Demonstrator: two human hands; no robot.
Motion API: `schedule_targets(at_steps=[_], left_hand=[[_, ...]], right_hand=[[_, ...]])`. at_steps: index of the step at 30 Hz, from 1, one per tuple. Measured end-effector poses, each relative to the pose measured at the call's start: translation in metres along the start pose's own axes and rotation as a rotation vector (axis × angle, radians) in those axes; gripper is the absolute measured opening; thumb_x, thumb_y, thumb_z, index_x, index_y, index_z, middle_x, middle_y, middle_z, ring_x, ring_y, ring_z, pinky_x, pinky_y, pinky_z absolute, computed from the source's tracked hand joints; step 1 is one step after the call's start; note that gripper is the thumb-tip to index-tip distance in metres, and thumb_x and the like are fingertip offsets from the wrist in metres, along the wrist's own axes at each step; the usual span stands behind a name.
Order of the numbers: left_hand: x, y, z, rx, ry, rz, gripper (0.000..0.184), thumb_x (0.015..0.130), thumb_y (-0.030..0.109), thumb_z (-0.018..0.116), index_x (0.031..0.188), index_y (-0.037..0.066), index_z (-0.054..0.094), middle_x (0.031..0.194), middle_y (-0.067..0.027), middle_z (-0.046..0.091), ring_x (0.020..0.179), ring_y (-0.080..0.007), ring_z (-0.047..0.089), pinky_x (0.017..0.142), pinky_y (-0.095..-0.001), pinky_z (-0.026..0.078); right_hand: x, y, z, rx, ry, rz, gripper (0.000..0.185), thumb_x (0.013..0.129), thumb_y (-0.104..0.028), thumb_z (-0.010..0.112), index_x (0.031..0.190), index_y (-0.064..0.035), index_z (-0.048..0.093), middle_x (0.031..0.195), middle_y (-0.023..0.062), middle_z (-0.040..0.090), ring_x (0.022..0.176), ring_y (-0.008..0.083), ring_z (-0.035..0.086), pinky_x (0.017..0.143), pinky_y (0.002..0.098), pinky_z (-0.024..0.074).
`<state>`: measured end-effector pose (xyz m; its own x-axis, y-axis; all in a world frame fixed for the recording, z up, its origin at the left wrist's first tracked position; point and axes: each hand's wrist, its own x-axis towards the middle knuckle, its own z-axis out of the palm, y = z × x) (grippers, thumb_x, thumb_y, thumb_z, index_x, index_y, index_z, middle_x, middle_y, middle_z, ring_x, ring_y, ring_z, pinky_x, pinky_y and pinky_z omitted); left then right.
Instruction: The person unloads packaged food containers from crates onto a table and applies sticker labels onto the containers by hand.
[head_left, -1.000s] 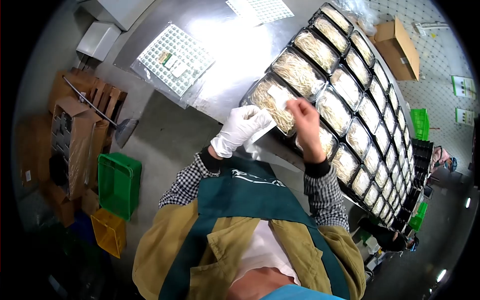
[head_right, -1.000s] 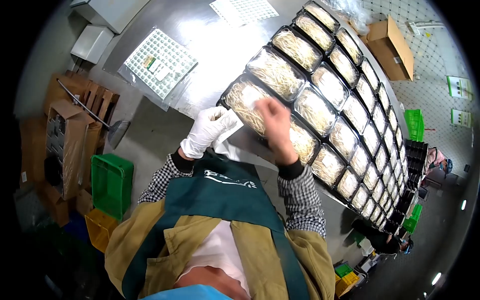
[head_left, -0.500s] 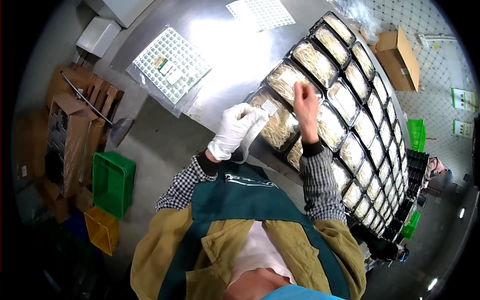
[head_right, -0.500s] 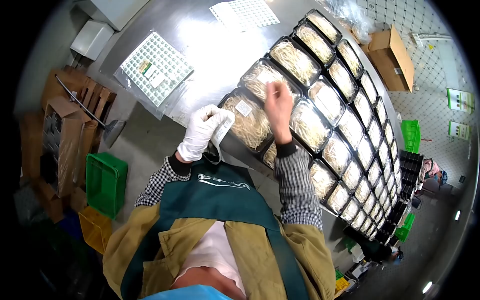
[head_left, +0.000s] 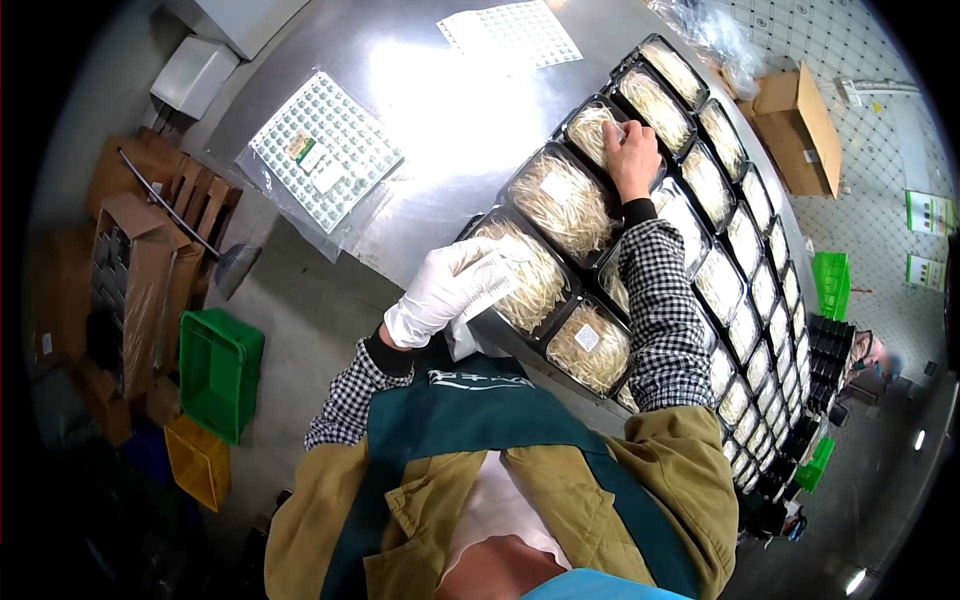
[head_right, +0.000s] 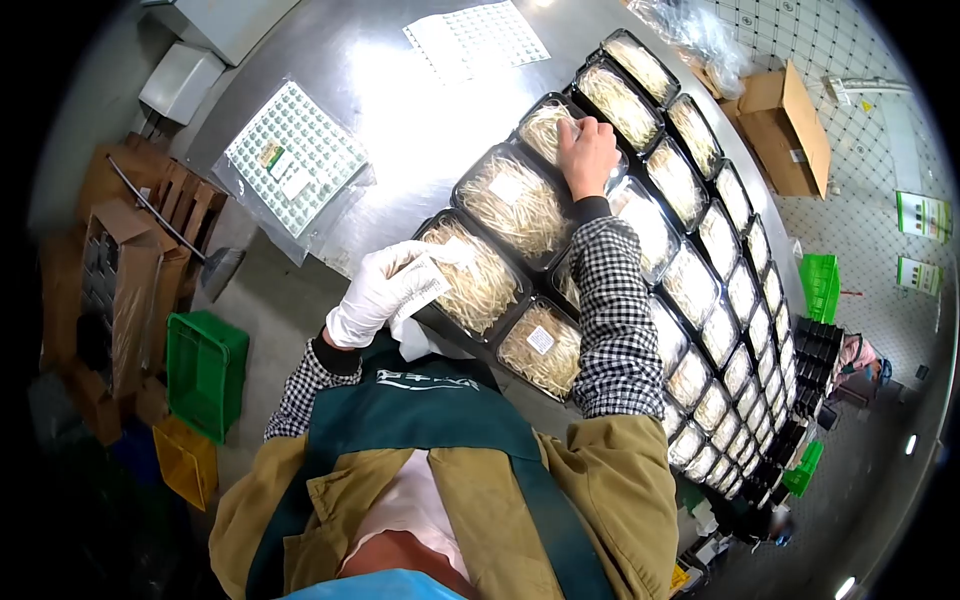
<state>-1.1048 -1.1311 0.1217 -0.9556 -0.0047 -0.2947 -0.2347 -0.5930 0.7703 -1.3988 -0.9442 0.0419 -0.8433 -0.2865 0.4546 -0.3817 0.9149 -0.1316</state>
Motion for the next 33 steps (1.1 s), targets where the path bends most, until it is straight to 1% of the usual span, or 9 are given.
schedule_targets(at_steps=[7,10,14,16,17,20,28,29,33], left_hand=[[0.021,-0.023,0.01,0.146,0.136,0.189,0.006,0.088,0.007,0.06,0.086,0.001,0.061,0.081,0.0,0.061,0.075,-0.0047,0.054,0.068,-0.0191,0.045],[0.038,-0.043,0.006,0.298,0.254,0.231,0.012,0.088,0.007,0.06,0.077,0.002,0.059,0.077,0.0009,0.06,0.07,-0.0037,0.053,0.065,-0.0184,0.045],[0.046,-0.043,0.01,0.294,0.17,0.15,0.009,0.086,0.009,0.063,0.081,0.001,0.064,0.071,0.0017,0.059,0.068,-0.0039,0.052,0.061,-0.0197,0.043],[0.041,-0.03,0.024,0.264,0.098,0.114,0.009,0.085,0.009,0.064,0.082,0.0,0.064,0.075,0.001,0.061,0.069,-0.004,0.053,0.062,-0.0197,0.044],[0.036,-0.027,0.021,0.214,0.029,0.008,0.008,0.085,0.008,0.064,0.086,0.0,0.064,0.078,0.0004,0.062,0.07,-0.0042,0.054,0.062,-0.0201,0.045],[0.016,-0.02,0.02,0.123,0.032,-0.094,0.014,0.085,0.006,0.063,0.096,-0.003,0.064,0.086,-0.0022,0.065,0.079,-0.0057,0.058,0.07,-0.0198,0.048],[-0.039,-0.013,0.012,0.112,0.241,0.016,0.018,0.085,0.003,0.06,0.102,-0.004,0.064,0.095,-0.0082,0.067,0.082,-0.0095,0.062,0.074,-0.0219,0.05],[-0.056,-0.012,0.021,0.01,0.21,-0.035,0.018,0.085,0.003,0.061,0.102,-0.004,0.064,0.095,-0.0081,0.067,0.08,-0.0092,0.062,0.073,-0.0223,0.05],[-0.156,-0.037,0.035,0.089,0.117,0.212,0.021,0.086,0.011,0.061,0.105,0.001,0.064,0.09,-0.0055,0.067,0.076,-0.0082,0.06,0.068,-0.023,0.049]], right_hand=[[-0.021,0.002,-0.026,0.306,0.036,-0.073,0.018,0.09,-0.016,0.049,0.099,-0.002,0.056,0.09,0.0126,0.057,0.085,0.0251,0.054,0.074,0.0363,0.0427],[-0.065,-0.063,-0.12,1.113,-0.878,0.328,0.03,0.092,-0.03,0.053,0.094,-0.0025,0.064,0.091,0.0057,0.065,0.078,0.0125,0.058,0.074,0.0276,0.0463],[-0.096,-0.074,-0.143,1.271,-0.912,0.283,0.016,0.087,-0.02,0.061,0.089,-0.0059,0.066,0.084,0.0039,0.066,0.078,0.0099,0.059,0.075,0.0242,0.0461],[-0.061,-0.039,-0.111,1.178,-0.552,0.149,0.016,0.088,-0.019,0.059,0.089,-0.0041,0.066,0.079,0.0038,0.065,0.074,0.0084,0.058,0.069,0.0236,0.0463],[-0.023,-0.028,-0.118,0.718,-0.6,0.481,0.021,0.089,-0.021,0.057,0.088,-0.0017,0.065,0.075,0.0044,0.065,0.068,0.0089,0.058,0.061,0.0242,0.0451],[0.074,0.06,-0.03,0.488,-0.056,0.074,0.031,0.089,-0.031,0.054,0.084,-0.0014,0.063,0.076,0.016,0.064,0.07,0.0276,0.061,0.064,0.0371,0.0461],[0.118,0.12,0.049,-0.073,-0.208,0.108,0.042,0.083,-0.05,0.056,0.086,-0.0087,0.061,0.093,0.017,0.061,0.083,0.0348,0.06,0.069,0.0463,0.048],[0.134,0.196,0.115,-0.745,-0.017,-0.495,0.033,0.087,-0.041,0.053,0.084,-0.0093,0.06,0.093,0.015,0.062,0.08,0.0308,0.062,0.066,0.0417,0.0497],[0.058,0.158,-0.015,-0.203,-0.156,-0.243,0.034,0.092,-0.035,0.049,0.113,-0.0086,0.056,0.108,0.0143,0.06,0.095,0.0277,0.06,0.074,0.0392,0.0506]])
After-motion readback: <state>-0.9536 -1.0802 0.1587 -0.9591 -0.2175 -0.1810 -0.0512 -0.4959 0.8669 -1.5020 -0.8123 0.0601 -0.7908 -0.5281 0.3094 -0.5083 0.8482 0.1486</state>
